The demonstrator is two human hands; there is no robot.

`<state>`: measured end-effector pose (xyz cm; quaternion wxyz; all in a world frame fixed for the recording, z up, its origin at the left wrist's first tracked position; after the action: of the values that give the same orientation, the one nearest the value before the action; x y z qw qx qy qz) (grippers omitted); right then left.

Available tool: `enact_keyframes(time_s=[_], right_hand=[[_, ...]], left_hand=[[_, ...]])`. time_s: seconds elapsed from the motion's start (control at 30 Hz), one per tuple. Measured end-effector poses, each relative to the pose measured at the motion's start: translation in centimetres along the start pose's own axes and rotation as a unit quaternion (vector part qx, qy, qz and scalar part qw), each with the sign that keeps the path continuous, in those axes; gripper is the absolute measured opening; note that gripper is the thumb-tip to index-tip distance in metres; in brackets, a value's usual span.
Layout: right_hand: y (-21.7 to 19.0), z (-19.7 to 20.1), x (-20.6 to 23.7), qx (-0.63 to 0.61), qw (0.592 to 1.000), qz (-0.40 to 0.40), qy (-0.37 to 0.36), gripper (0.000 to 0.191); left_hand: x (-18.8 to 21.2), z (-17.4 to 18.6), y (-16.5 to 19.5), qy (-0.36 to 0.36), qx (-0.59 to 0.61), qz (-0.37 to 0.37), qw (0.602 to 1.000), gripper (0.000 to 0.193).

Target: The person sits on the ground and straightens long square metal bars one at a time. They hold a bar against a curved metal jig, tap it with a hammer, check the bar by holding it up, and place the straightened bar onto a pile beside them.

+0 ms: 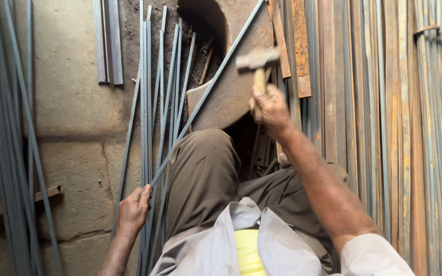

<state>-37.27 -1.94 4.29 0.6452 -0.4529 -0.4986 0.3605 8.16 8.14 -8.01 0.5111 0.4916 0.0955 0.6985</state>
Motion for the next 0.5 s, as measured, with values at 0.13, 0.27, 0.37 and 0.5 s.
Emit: enact_keyframes(time_s=[0.13,0.27,0.37,0.5], right_hand=[[-8.7,1.5,1.5,0.137,0.941,0.305,0.046,0.020],[-8.5,1.1,-2.0,0.292,0.877,0.348,0.159,0.018],[-5.3,-1.6,-4.3,0.363,0.867,0.306,0.152,0.025],[-7.1,-1.3,-3.4,0.452,0.753,0.384,0.286,0.034]], left_hand=[[0.1,-0.1,0.8,0.034,-0.062,-0.046,0.996,0.045],[-0.1,-0.5,0.4,0.048,-0.098,-0.074,0.991,0.041],[-0.1,-0.6,0.2,0.051,-0.098,-0.084,0.990,0.039],[0.4,-0.3,-0.1,0.067,-0.037,-0.113,0.991,0.033]])
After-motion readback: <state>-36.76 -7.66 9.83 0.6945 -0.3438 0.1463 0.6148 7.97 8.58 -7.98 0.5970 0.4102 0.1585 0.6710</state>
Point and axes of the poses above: each hand's wrist, its own x-axis away from the middle knuckle, its own z-axis out of the back of the hand, y = z × x, the point moved 8 cm from there along -x, towards the middle knuckle, and after that the axes turned 7 degrees about x, right-handed, at the moved point
